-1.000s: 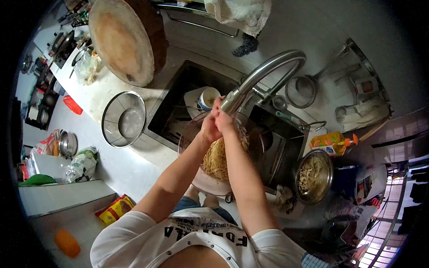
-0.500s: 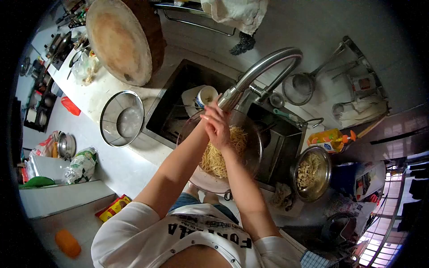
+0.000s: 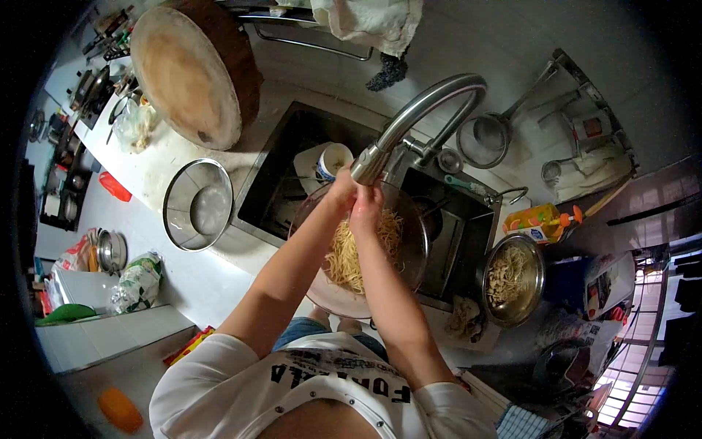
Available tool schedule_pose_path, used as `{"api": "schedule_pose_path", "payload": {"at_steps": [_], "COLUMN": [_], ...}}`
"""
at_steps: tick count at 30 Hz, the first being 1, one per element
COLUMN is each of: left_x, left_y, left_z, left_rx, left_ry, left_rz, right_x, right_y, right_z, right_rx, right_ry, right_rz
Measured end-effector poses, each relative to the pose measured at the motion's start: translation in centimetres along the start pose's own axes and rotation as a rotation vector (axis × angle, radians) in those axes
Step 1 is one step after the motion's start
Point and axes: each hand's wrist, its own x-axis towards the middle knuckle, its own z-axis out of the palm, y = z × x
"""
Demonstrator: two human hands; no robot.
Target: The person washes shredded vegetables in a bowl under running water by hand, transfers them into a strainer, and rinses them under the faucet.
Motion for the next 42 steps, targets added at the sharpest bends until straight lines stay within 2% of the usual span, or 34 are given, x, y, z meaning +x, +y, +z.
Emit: {"api": "schedule_pose_path", "payload": {"at_steps": [1,2,4,5,6,7,8,9,10,11,13,16,17,18,20,21,22,23,24,26,28,29,30,31,32,33,34,35,36,38,39,40,42], "left_x": [-1.6,-0.9,1.0,1.4,1.3,1.1,0.7,-1.8,-1.5,-1.1,-3.1,-4.0,-4.6,-4.7,-3.9,-4.7,-5.9,-7.1,-7.9,-8.4,-7.9,-7.2,-5.7,-4.4,-3.7,-3.2,-4.2,-4.6,-4.8,-5.7,-6.9,-7.9,-9.4], "left_y": [2.0,1.1,-1.1,-1.3,-1.4,-1.8,-2.3,0.0,-0.6,-1.0,0.6,0.3,-0.5,-1.2,-3.0,-2.7,-1.8,-0.8,-0.2,-0.7,-2.2,-2.7,-2.6,-2.2,-2.1,-1.6,0.3,1.1,0.9,0.0,0.5,0.2,-1.5], "left_z": [1.2,-0.6,-4.2,-5.0,-5.0,-4.6,-4.3,-1.6,-1.5,-1.5,-0.2,0.6,0.0,0.0,0.7,1.5,2.5,3.6,4.4,4.8,4.1,3.6,3.1,2.6,1.7,1.0,2.0,2.4,2.5,2.5,3.2,2.9,3.8], "left_rx": [-0.347,-0.344,-0.781,-0.969,-0.969,-0.915,-0.856,-0.797,-0.793,-0.924,-0.765,-0.604,-0.506,-0.579,-0.26,-0.231,-0.237,-0.102,0.033,0.111,0.245,0.245,-0.058,-0.361,-0.437,-0.507,-0.672,-0.708,-0.707,-0.458,-0.387,-0.443,-0.121], "left_ry": [-0.025,-0.026,-0.382,-0.563,-0.561,-0.444,-0.328,-0.266,-0.265,-0.528,-0.01,-0.024,-0.06,-0.108,0.065,0.081,0.08,0.113,0.142,0.188,0.18,0.177,0.17,0.16,0.091,0.027,0.012,0.088,0.087,0.045,0.097,-0.016,0.101], "left_rz": [-0.24,-0.243,-0.254,-0.292,-0.289,-0.156,-0.025,-0.123,-0.122,0.044,-0.035,-0.096,-0.174,-0.249,-0.072,0.023,0.015,-0.026,-0.063,-0.068,0.028,0.026,0.018,0.007,-0.07,-0.152,-0.119,-0.152,-0.152,-0.264,-0.281,-0.263,0.019], "right_x": [0.3,0.7,1.7,1.9,2.4,2.8,3.9,5.1,6.0,6.6,6.9,7.6,8.8,9.3,7.9,8.0,8.3,8.5,8.6,8.9,7.8,7.6,7.5,7.6,7.8,7.8,8.3,9.2,9.8,11.0,10.5,10.4,10.8], "right_y": [0.2,0.6,2.3,0.4,0.8,1.3,2.0,3.0,3.2,3.4,1.7,0.4,1.9,1.7,-0.7,-0.4,0.2,0.7,0.8,0.8,-0.9,-1.0,-1.0,0.3,1.2,2.0,3.5,4.8,5.3,5.5,5.1,5.1,5.2], "right_z": [0.4,0.2,-0.4,1.0,1.1,1.1,1.1,0.9,1.2,1.5,3.0,5.1,5.5,5.1,5.0,4.6,4.2,3.6,3.0,2.0,2.2,2.3,2.5,3.0,2.7,2.9,2.6,2.0,1.2,0.2,1.7,1.8,1.8], "right_rx": [0.47,0.471,1.07,1.175,1.176,1.338,1.302,1.266,1.23,1.036,0.646,0.067,-0.334,-0.703,-0.98,-0.986,-1.056,-1.125,-1.133,-1.267,-1.371,-1.33,-1.287,-1.149,-1.042,-0.661,-0.276,0.233,0.233,0.555,0.014,-0.377,-1.074], "right_ry": [0.077,0.08,-0.165,-0.106,-0.108,-0.214,-0.254,-0.292,-0.328,-0.283,-0.194,-0.058,0.035,0.001,-0.127,-0.126,-0.19,-0.256,-0.255,-0.391,-0.434,-0.474,-0.513,-0.411,-0.399,-0.311,-0.218,-0.184,-0.183,-0.359,-0.151,-0.168,-0.151], "right_rz": [0.064,0.063,0.517,0.615,0.619,0.596,0.56,0.523,0.484,0.436,0.338,0.188,-0.14,-0.309,-0.475,-0.471,-0.574,-0.677,-0.675,-0.869,-0.851,-0.819,-0.787,-0.679,-0.507,-0.243,0.014,0.148,0.146,0.229,0.081,-0.078,-0.456]}}
